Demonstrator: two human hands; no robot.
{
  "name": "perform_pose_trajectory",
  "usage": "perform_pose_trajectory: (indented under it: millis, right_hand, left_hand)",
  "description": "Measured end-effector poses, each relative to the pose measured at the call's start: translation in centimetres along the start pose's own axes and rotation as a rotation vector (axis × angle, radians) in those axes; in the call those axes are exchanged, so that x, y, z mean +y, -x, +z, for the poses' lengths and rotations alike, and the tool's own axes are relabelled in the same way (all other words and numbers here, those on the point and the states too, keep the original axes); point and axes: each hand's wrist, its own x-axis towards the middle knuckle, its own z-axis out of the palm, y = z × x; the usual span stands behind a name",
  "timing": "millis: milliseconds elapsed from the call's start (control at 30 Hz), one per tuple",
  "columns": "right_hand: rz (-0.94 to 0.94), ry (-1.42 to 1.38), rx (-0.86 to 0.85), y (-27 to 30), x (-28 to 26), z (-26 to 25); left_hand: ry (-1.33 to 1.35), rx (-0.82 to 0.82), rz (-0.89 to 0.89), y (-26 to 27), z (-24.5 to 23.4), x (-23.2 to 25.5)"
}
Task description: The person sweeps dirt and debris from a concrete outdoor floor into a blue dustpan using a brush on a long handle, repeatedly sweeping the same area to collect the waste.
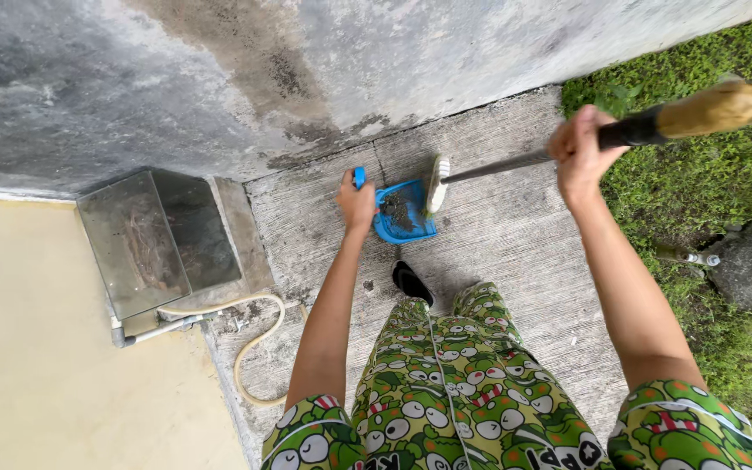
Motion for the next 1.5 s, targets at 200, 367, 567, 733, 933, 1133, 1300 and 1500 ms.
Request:
perform_pose_trajectory:
  millis: [200,367,567,733,933,1133,1300,1500]
  right_hand:
    - [-0.051,0.129,-0.005,-3.7,-2.5,-8.3]
    - [0.114,0.621,-0.168,-5.3,5.2,-11.6]
    - [0.017,0.681,-0.486,-3.2,13.5,-8.4]
    - [0.096,0.568,-0.588,-0.6,15.5,0.3]
    - [0.222,-0.082,-0.514,-1.3,10.1,9.6]
    - [0.378,-0.104,-0.421,-9.6,6.5,5.0]
    - [0.259,0.029,-0.359,-15.3,2.9,-2.3]
    - [0.323,0.133,-0.344,-16.8,8.5,-7.1]
  left_hand:
    - [0.0,0.035,-0.059,-3.0,-0.7,0.8]
    - [0.05,0.118,-0.067,-2.4,0.5,1.3]
    - [0.061,0.136,-0.027,-1.4,2.8,1.9]
    - [-0.041,0.14,-0.094,-1.7,3.6,2.9]
    - [-0.039,0.181,-0.082,-2.1,4.6,3.0]
    - [0.011,0.179,-0.1,-2.3,4.1,3.4]
    - [-0.009,0.191,-0.083,-3.0,1.3,2.8]
    - [0.017,0.226,-0.189,-4.0,-3.1,4.2]
